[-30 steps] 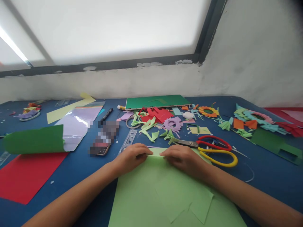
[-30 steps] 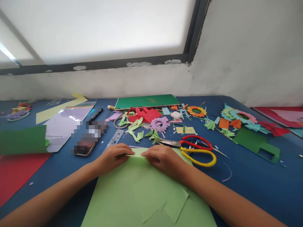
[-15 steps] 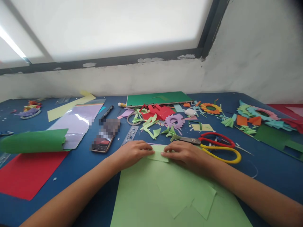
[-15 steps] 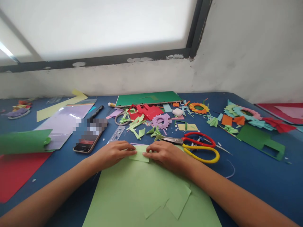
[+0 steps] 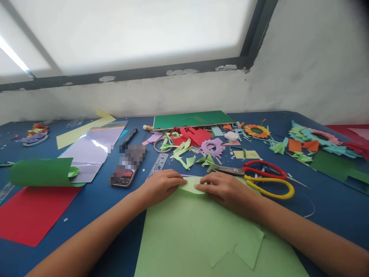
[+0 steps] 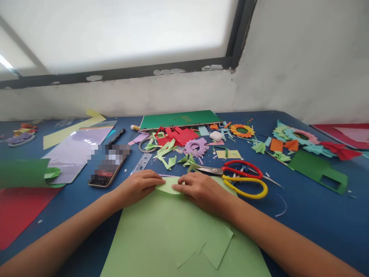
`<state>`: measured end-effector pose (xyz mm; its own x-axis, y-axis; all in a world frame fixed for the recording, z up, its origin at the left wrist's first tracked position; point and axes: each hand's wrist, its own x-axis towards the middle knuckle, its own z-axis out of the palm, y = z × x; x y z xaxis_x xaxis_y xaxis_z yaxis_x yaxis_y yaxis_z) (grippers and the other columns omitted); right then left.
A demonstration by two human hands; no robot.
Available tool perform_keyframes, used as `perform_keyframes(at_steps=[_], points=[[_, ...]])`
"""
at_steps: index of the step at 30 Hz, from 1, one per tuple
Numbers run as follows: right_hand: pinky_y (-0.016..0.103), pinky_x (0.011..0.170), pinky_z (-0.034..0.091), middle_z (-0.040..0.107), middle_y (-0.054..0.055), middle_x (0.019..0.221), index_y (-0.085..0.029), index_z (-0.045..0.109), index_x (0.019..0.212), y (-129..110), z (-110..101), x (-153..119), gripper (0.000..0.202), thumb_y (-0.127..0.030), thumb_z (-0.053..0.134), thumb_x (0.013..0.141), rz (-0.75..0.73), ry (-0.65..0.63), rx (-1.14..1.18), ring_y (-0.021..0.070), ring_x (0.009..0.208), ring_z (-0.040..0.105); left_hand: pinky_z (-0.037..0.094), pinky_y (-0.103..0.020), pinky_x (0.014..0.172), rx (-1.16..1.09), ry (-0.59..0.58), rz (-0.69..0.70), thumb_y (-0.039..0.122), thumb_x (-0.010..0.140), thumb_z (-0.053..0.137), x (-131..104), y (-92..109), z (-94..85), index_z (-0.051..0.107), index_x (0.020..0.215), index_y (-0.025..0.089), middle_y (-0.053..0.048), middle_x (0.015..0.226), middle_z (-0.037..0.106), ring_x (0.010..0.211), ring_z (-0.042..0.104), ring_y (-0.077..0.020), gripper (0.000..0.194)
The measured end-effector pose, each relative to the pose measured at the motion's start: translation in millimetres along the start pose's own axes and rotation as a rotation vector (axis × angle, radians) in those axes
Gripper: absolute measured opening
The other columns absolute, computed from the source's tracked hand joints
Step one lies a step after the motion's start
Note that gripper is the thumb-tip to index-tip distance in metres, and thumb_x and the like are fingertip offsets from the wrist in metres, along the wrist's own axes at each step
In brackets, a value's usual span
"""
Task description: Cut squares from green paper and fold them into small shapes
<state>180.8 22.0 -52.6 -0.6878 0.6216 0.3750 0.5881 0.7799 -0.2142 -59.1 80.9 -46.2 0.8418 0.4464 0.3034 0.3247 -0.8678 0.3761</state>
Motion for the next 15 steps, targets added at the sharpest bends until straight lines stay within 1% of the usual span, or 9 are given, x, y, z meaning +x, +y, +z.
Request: perform_keyframes(at_steps=[2, 3, 5, 7, 9, 12, 15], points=[[0.031, 0.071, 0.049, 0.066, 0.010, 0.093, -0.017, 0.063, 0.106, -3.0, 3.7, 1.3, 0.028, -0.012, 0.044, 0.086, 0.136, 0.104, 0.137, 0.0190, 0.082, 0.060, 0.049, -0.024, 0.071, -0.090, 0.086, -0.136, 0.008, 0.080, 0.050, 0.2, 1.8, 2.7, 0.067, 0.092, 0.017, -0.006, 0.088, 0.068, 0.079, 0.063, -0.0151, 0.023], [0.030, 0.070, 0.050, 0.067, 0.009, 0.091, -0.016, 0.063, 0.104, -4.3, 5.0, 2.5, 0.026, -0.014, 0.046, 0.085, 0.209, 0.137, 0.205, 0.0182, 0.080, 0.060, 0.049, -0.022, 0.068, -0.112, 0.121, -0.188, 0.008, 0.079, 0.051, 0.3, 3.0, 4.0, 0.067, 0.089, 0.016, -0.005, 0.084, 0.068, 0.075, 0.063, -0.0141, 0.021], [0.026, 0.063, 0.050, 0.068, 0.007, 0.083, -0.015, 0.064, 0.102, -5.7, 6.6, 5.1, 0.023, -0.018, 0.050, 0.083, 0.331, 0.181, 0.308, 0.0156, 0.069, 0.062, 0.049, -0.020, 0.063, -0.119, 0.164, -0.252, 0.009, 0.078, 0.052, 0.5, 5.7, 6.4, 0.067, 0.086, 0.014, -0.003, 0.078, 0.068, 0.068, 0.063, -0.0128, 0.018], [0.022, 0.055, 0.049, 0.068, 0.004, 0.076, -0.014, 0.065, 0.099, -5.1, 7.7, 7.3, 0.021, -0.019, 0.052, 0.082, 0.393, 0.212, 0.350, 0.0132, 0.059, 0.060, 0.049, -0.020, 0.059, -0.125, 0.189, -0.293, 0.010, 0.079, 0.052, 0.4, 7.6, 8.6, 0.066, 0.085, 0.014, -0.003, 0.074, 0.068, 0.064, 0.062, -0.0125, 0.016], [0.021, 0.054, 0.049, 0.068, 0.004, 0.075, -0.014, 0.066, 0.095, -2.8, 8.8, 8.3, 0.020, -0.015, 0.051, 0.082, 0.389, 0.234, 0.350, 0.0129, 0.059, 0.060, 0.048, -0.020, 0.058, -0.129, 0.191, -0.299, 0.009, 0.078, 0.053, 0.1, 7.9, 10.1, 0.066, 0.085, 0.014, -0.002, 0.073, 0.068, 0.063, 0.062, -0.0125, 0.016], [0.025, 0.065, 0.050, 0.067, 0.006, 0.083, -0.015, 0.067, 0.087, 1.4, 10.1, 7.5, 0.019, -0.011, 0.049, 0.081, 0.321, 0.226, 0.323, 0.0151, 0.071, 0.062, 0.049, -0.022, 0.064, -0.128, 0.155, -0.254, 0.007, 0.074, 0.056, -0.4, 5.4, 9.8, 0.067, 0.085, 0.015, -0.003, 0.078, 0.068, 0.069, 0.063, -0.0137, 0.018], [0.030, 0.073, 0.049, 0.067, 0.008, 0.089, -0.017, 0.067, 0.085, 4.2, 9.6, 5.7, 0.019, -0.011, 0.049, 0.083, 0.237, 0.195, 0.286, 0.0184, 0.081, 0.061, 0.050, -0.025, 0.071, -0.052, 0.069, -0.110, 0.005, 0.076, 0.052, -0.5, 2.1, 5.5, 0.066, 0.091, 0.016, -0.005, 0.087, 0.067, 0.080, 0.062, -0.0158, 0.024]])
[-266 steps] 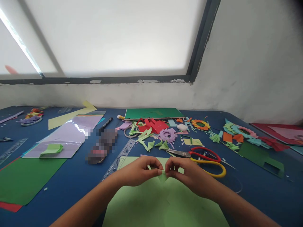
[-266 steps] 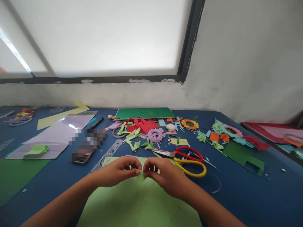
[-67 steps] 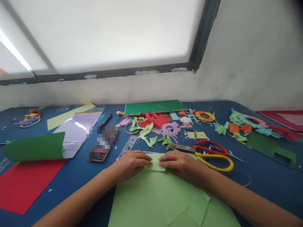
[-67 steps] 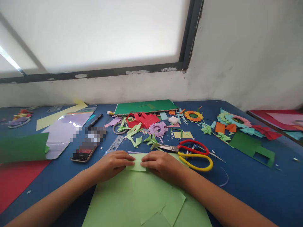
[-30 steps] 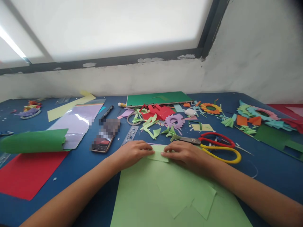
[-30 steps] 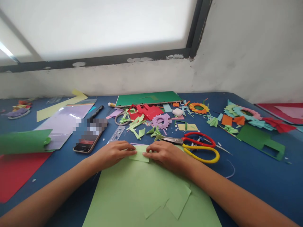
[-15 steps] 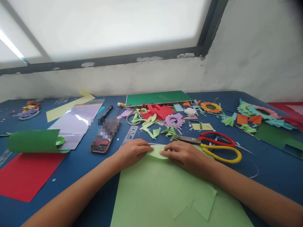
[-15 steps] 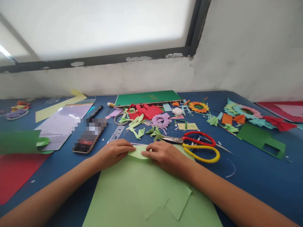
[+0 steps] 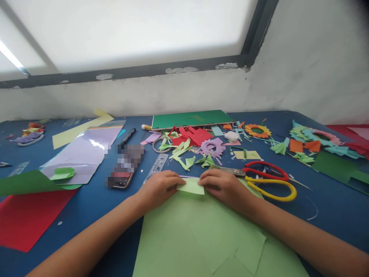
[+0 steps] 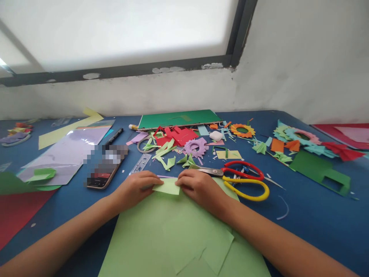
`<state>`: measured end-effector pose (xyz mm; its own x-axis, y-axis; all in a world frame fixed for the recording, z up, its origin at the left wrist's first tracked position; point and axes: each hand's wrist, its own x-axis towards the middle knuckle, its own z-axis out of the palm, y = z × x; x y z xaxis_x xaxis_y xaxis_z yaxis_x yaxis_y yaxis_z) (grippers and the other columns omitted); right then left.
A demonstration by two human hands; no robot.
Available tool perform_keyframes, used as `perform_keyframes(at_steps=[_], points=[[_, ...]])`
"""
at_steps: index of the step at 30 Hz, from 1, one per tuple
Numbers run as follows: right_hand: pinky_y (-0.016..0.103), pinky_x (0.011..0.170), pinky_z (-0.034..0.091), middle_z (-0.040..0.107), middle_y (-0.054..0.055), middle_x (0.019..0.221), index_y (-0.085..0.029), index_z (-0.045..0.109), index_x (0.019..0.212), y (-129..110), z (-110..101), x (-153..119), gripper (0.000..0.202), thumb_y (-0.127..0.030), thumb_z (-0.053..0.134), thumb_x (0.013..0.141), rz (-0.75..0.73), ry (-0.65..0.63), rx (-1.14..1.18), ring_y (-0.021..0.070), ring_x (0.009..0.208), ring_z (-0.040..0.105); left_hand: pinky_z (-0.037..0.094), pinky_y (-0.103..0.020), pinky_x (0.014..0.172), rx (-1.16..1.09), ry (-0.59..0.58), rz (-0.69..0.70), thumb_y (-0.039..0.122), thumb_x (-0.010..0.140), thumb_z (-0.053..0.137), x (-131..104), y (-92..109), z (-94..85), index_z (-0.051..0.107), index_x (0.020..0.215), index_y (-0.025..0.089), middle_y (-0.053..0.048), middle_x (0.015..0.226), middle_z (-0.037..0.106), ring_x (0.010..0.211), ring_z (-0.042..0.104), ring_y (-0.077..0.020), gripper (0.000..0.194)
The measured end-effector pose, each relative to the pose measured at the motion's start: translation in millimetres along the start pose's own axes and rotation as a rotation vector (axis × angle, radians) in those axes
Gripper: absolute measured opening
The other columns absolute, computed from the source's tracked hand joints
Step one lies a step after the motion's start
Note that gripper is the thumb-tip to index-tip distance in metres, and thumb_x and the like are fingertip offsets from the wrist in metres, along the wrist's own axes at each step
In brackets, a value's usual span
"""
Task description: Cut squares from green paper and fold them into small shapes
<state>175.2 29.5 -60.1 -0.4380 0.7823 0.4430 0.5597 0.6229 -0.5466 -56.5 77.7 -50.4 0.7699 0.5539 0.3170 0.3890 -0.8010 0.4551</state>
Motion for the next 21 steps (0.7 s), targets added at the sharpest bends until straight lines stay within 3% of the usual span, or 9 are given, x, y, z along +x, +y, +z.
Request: perform_keyframes(at_steps=[3, 6, 11, 17, 21], points=[[0.032, 0.073, 0.049, 0.067, 0.009, 0.094, -0.018, 0.065, 0.095, 1.3, -2.4, 0.3, 0.023, -0.011, 0.044, 0.087, -0.118, -0.055, -0.083, 0.0192, 0.084, 0.061, 0.050, -0.025, 0.071, 0.135, -0.076, 0.155, 0.006, 0.083, 0.046, 0.9, -0.2, -5.0, 0.064, 0.099, 0.016, -0.007, 0.092, 0.066, 0.083, 0.062, -0.0165, 0.026], [0.031, 0.072, 0.049, 0.067, 0.009, 0.094, -0.016, 0.064, 0.098, 2.9, -4.0, 2.0, 0.024, -0.011, 0.042, 0.089, -0.216, -0.081, -0.174, 0.0184, 0.083, 0.061, 0.050, -0.026, 0.071, 0.228, -0.117, 0.215, 0.009, 0.087, 0.042, 1.0, 0.7, -6.7, 0.062, 0.103, 0.016, -0.008, 0.095, 0.065, 0.083, 0.062, -0.0173, 0.026], [0.031, 0.069, 0.051, 0.068, 0.010, 0.093, -0.014, 0.064, 0.100, 6.5, -4.8, 3.2, 0.024, -0.012, 0.042, 0.090, -0.265, -0.106, -0.262, 0.0187, 0.079, 0.062, 0.052, -0.029, 0.071, 0.318, -0.106, 0.305, 0.013, 0.091, 0.041, -0.4, -2.5, -5.8, 0.059, 0.107, 0.014, -0.010, 0.101, 0.065, 0.084, 0.063, -0.0191, 0.024], [0.034, 0.073, 0.052, 0.066, 0.011, 0.098, -0.013, 0.062, 0.106, 4.1, -8.8, 2.4, 0.026, -0.007, 0.043, 0.088, -0.321, -0.178, -0.384, 0.0197, 0.083, 0.061, 0.053, -0.032, 0.073, 0.357, -0.209, 0.358, 0.010, 0.091, 0.039, 1.9, -1.9, -12.1, 0.058, 0.109, 0.012, -0.011, 0.106, 0.064, 0.088, 0.062, -0.0206, 0.026], [0.033, 0.074, 0.052, 0.065, 0.011, 0.099, -0.013, 0.061, 0.107, 1.2, -11.6, 4.7, 0.027, -0.007, 0.044, 0.088, -0.323, -0.218, -0.411, 0.0196, 0.085, 0.061, 0.052, -0.031, 0.071, 0.385, -0.219, 0.373, 0.009, 0.091, 0.037, 3.5, 0.8, -14.1, 0.059, 0.105, 0.012, -0.011, 0.105, 0.064, 0.087, 0.061, -0.0205, 0.026]])
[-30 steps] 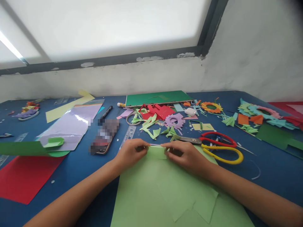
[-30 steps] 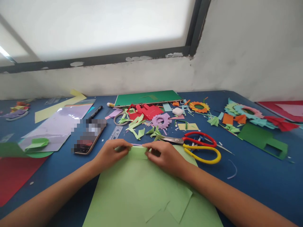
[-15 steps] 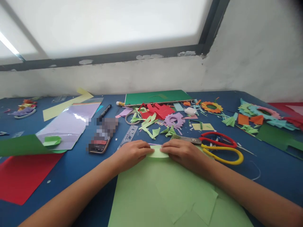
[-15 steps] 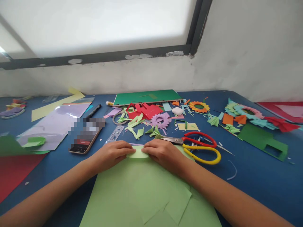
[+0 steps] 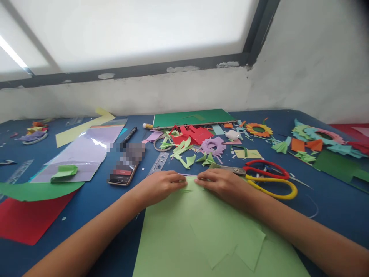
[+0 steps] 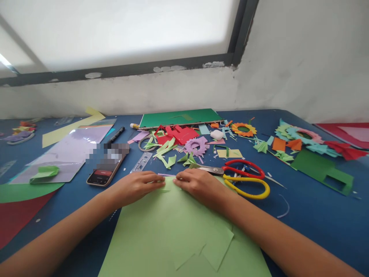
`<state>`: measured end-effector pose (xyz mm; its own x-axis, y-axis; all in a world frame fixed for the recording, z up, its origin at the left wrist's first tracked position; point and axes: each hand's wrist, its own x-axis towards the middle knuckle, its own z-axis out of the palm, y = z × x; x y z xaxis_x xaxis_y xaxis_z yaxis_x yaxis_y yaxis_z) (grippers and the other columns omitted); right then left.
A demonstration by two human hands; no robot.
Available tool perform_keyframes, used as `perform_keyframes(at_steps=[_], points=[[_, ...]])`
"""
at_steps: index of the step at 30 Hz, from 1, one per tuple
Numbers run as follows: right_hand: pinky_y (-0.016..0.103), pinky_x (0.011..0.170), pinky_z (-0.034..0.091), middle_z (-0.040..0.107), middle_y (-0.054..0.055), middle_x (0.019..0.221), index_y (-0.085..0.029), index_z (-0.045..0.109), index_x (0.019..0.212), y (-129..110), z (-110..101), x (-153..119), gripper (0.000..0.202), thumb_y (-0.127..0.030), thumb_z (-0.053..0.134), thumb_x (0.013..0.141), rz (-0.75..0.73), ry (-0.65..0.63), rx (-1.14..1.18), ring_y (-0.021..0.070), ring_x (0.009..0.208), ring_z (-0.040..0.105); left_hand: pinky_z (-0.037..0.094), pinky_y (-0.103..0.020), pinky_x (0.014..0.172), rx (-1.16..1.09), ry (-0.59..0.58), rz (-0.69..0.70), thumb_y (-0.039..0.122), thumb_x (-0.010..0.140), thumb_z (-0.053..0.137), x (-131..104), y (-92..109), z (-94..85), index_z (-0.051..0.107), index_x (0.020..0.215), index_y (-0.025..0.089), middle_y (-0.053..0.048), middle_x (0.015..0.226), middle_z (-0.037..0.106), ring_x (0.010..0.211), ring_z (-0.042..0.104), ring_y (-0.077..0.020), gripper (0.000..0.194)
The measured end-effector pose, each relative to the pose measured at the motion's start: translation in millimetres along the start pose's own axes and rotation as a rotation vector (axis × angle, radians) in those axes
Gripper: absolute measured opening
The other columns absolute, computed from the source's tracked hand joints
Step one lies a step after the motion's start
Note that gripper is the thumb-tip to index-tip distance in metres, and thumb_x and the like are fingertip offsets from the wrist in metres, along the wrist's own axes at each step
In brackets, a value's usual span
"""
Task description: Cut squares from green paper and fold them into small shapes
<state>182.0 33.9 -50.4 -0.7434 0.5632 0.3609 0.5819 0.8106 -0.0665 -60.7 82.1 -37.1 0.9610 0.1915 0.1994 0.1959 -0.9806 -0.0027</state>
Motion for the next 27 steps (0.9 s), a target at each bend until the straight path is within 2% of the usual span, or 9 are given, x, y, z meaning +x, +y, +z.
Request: perform_keyframes(at_steps=[7, 13, 21, 27], points=[[0.033, 0.075, 0.051, 0.064, 0.011, 0.099, -0.014, 0.061, 0.107, 0.1, -1.4, 2.8, 0.027, -0.008, 0.041, 0.090, 0.009, -0.031, -0.009, 0.0193, 0.086, 0.060, 0.050, -0.028, 0.073, 0.003, -0.040, -0.013, 0.007, 0.090, 0.039, 0.3, 1.6, -1.4, 0.059, 0.106, 0.013, -0.010, 0.107, 0.063, 0.089, 0.059, -0.0192, 0.026], [0.034, 0.072, 0.051, 0.064, 0.012, 0.097, -0.012, 0.062, 0.105, -0.2, -0.5, 2.7, 0.026, -0.009, 0.041, 0.091, -0.005, -0.027, 0.019, 0.0202, 0.083, 0.060, 0.050, -0.028, 0.073, -0.058, -0.034, -0.051, 0.005, 0.089, 0.041, 0.2, 2.8, -0.2, 0.060, 0.105, 0.014, -0.009, 0.105, 0.062, 0.087, 0.059, -0.0180, 0.026], [0.032, 0.071, 0.050, 0.063, 0.010, 0.095, -0.015, 0.061, 0.106, 0.7, 0.9, 1.3, 0.025, -0.013, 0.039, 0.093, -0.007, -0.025, 0.024, 0.0185, 0.080, 0.058, 0.049, -0.029, 0.073, -0.067, -0.019, -0.024, 0.004, 0.088, 0.042, 0.4, 1.3, 0.2, 0.061, 0.103, 0.016, -0.009, 0.106, 0.062, 0.089, 0.058, -0.0185, 0.027], [0.034, 0.070, 0.050, 0.064, 0.010, 0.097, -0.010, 0.060, 0.106, -1.1, -1.0, 3.7, 0.023, -0.013, 0.042, 0.092, -0.039, -0.054, -0.019, 0.0206, 0.081, 0.057, 0.051, -0.032, 0.074, -0.046, -0.006, -0.022, 0.003, 0.085, 0.041, 2.6, 5.0, 1.7, 0.062, 0.097, 0.015, -0.007, 0.109, 0.063, 0.090, 0.059, -0.0203, 0.027]])
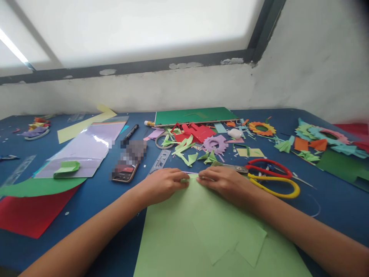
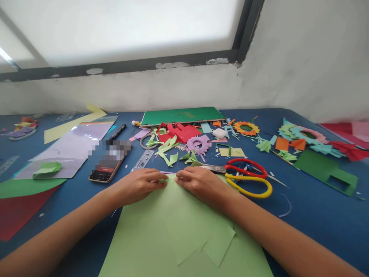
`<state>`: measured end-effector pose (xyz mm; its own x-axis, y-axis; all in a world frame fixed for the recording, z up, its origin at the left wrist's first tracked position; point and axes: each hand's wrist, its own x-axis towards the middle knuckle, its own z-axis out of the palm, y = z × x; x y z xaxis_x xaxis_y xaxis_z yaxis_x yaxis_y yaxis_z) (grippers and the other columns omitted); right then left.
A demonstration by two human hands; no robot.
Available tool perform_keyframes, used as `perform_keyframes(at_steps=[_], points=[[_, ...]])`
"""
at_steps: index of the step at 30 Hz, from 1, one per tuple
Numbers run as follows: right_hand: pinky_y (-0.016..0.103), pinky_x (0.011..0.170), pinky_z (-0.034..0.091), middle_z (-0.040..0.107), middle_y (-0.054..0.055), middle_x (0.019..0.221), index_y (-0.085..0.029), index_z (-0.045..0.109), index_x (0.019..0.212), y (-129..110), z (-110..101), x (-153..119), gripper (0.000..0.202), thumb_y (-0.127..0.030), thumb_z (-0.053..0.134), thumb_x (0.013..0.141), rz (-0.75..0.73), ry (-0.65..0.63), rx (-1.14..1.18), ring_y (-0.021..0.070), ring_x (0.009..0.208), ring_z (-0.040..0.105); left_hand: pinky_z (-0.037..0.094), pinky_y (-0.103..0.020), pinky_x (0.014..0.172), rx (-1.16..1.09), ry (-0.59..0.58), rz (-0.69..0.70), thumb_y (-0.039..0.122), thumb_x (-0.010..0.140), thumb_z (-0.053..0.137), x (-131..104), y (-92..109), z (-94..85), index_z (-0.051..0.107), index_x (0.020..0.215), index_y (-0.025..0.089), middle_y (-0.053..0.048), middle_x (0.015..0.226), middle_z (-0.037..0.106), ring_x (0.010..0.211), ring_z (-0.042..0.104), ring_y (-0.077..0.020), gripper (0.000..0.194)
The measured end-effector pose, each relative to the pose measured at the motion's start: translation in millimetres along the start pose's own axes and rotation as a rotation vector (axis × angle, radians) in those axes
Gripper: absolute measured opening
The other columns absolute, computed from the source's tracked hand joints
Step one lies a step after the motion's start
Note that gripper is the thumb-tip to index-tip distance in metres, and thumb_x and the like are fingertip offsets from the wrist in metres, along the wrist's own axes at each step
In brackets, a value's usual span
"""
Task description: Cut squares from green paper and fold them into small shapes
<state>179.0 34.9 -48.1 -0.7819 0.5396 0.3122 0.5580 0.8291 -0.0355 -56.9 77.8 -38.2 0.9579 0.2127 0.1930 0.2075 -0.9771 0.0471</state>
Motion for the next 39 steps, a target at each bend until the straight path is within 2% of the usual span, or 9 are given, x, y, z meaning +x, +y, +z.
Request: perform_keyframes(at_steps=[6, 11, 17, 22, 27, 31, 35, 39], points=[[0.034, 0.074, 0.051, 0.065, 0.010, 0.104, -0.008, 0.059, 0.110, 1.3, -0.3, 1.1, 0.027, -0.010, 0.038, 0.092, -0.038, -0.024, 0.011, 0.0210, 0.088, 0.057, 0.048, -0.034, 0.088, -0.045, 0.016, -0.015, 0.000, 0.077, 0.040, 3.0, 6.3, 2.4, 0.061, 0.095, 0.009, -0.012, 0.115, 0.061, 0.104, 0.057, -0.0218, 0.029], [0.035, 0.076, 0.052, 0.064, 0.013, 0.109, -0.004, 0.058, 0.112, 2.2, 0.9, -0.8, 0.031, -0.007, 0.035, 0.091, -0.063, -0.006, 0.007, 0.0222, 0.091, 0.057, 0.048, -0.037, 0.088, -0.034, -0.018, -0.039, -0.001, 0.074, 0.040, 2.0, 6.3, 4.0, 0.060, 0.097, 0.010, -0.011, 0.114, 0.062, 0.107, 0.057, -0.0228, 0.032], [0.038, 0.078, 0.051, 0.065, 0.009, 0.110, -0.009, 0.059, 0.111, -0.1, 4.0, -2.5, 0.030, -0.008, 0.037, 0.091, -0.043, 0.028, -0.040, 0.0229, 0.095, 0.058, 0.046, -0.035, 0.089, 0.003, -0.087, -0.078, 0.000, 0.076, 0.040, 2.7, 6.8, 2.5, 0.058, 0.103, 0.011, -0.010, 0.113, 0.063, 0.107, 0.056, -0.0215, 0.035], [0.038, 0.077, 0.049, 0.065, 0.008, 0.110, -0.010, 0.060, 0.107, -4.5, 3.8, 0.8, 0.029, -0.008, 0.036, 0.091, -0.057, 0.059, -0.059, 0.0239, 0.096, 0.057, 0.042, -0.034, 0.091, 0.038, -0.167, -0.122, -0.003, 0.075, 0.038, 3.1, 8.8, -3.5, 0.054, 0.113, 0.014, -0.008, 0.118, 0.060, 0.114, 0.050, -0.0205, 0.044], [0.035, 0.078, 0.047, 0.068, 0.010, 0.095, -0.012, 0.062, 0.103, -3.1, -0.5, -1.2, 0.028, -0.006, 0.039, 0.088, 0.014, 0.015, -0.071, 0.0216, 0.092, 0.058, 0.039, -0.037, 0.096, 0.028, -0.183, -0.199, -0.006, 0.068, 0.039, 2.2, 14.9, -8.4, 0.051, 0.117, 0.015, -0.008, 0.119, 0.059, 0.119, 0.046, -0.0213, 0.055], [0.034, 0.073, 0.047, 0.066, 0.012, 0.085, -0.013, 0.065, 0.102, 5.0, -0.7, -12.9, 0.033, -0.005, 0.037, 0.087, 0.095, 0.079, -0.047, 0.0207, 0.082, 0.058, 0.036, -0.041, 0.100, 0.039, -0.235, -0.317, -0.005, 0.064, 0.041, -3.6, 19.4, -18.9, 0.051, 0.120, 0.015, -0.012, 0.115, 0.061, 0.116, 0.050, -0.0222, 0.060], [0.031, 0.069, 0.046, 0.064, 0.010, 0.081, -0.016, 0.069, 0.090, 6.6, 1.7, -15.4, 0.032, -0.003, 0.041, 0.081, 0.233, 0.134, 0.085, 0.0206, 0.079, 0.056, 0.045, -0.036, 0.088, 0.011, -0.208, -0.419, -0.003, 0.068, 0.042, -9.4, 20.6, -27.7, 0.059, 0.110, 0.018, -0.011, 0.107, 0.064, 0.107, 0.055, -0.0231, 0.050], [0.035, 0.074, 0.045, 0.063, 0.008, 0.080, -0.014, 0.065, 0.090, -3.9, 7.4, -3.2, 0.019, -0.009, 0.049, 0.081, 0.303, 0.137, 0.131, 0.0207, 0.078, 0.057, 0.047, -0.035, 0.078, -0.144, -0.077, -0.544, 0.015, 0.083, 0.044, -4.1, 23.3, -21.0, 0.062, 0.097, 0.017, -0.009, 0.091, 0.064, 0.088, 0.059, -0.0237, 0.023]])
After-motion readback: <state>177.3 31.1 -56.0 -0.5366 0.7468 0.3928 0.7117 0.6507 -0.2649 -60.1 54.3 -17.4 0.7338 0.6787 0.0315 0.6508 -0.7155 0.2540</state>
